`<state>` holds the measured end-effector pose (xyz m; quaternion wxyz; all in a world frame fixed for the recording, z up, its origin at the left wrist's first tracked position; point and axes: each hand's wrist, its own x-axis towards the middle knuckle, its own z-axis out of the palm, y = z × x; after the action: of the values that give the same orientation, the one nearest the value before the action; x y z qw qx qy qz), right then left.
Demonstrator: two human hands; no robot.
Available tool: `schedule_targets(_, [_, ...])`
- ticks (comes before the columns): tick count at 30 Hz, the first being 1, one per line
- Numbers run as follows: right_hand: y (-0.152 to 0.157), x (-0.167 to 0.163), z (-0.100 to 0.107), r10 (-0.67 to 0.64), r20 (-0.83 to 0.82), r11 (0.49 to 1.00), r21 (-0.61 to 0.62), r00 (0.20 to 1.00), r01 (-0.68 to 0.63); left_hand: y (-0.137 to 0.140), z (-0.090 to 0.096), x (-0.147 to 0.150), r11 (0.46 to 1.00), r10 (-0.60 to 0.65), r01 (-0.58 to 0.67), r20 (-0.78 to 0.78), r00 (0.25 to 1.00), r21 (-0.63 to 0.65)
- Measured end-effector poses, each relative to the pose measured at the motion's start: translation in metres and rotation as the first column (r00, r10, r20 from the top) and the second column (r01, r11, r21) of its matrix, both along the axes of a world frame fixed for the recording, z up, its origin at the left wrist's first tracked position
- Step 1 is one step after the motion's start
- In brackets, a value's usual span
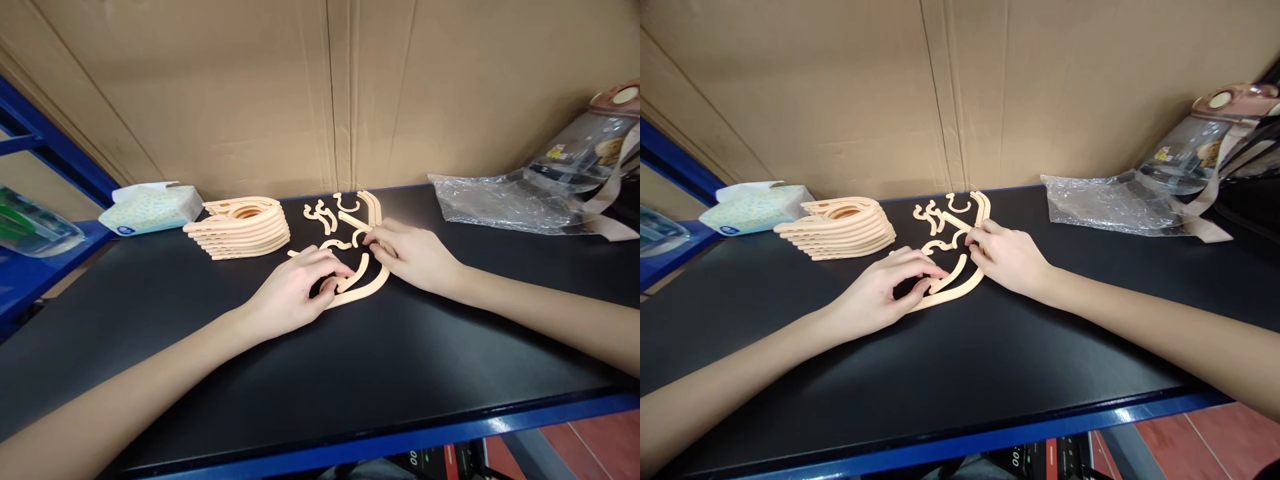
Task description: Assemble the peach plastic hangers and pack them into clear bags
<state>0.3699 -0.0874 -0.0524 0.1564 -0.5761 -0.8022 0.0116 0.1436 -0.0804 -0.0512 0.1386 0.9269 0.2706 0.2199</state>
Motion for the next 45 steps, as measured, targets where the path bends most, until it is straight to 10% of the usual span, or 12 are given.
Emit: schedule_targets(45, [0.0004,0.0005,-0.0015,0.021,0.040,1.000,0.014,0.999,-0.022,0.0001,0.0030,-0.0014,0.991,-0.110,0.119,-0.136,0.985,0.061])
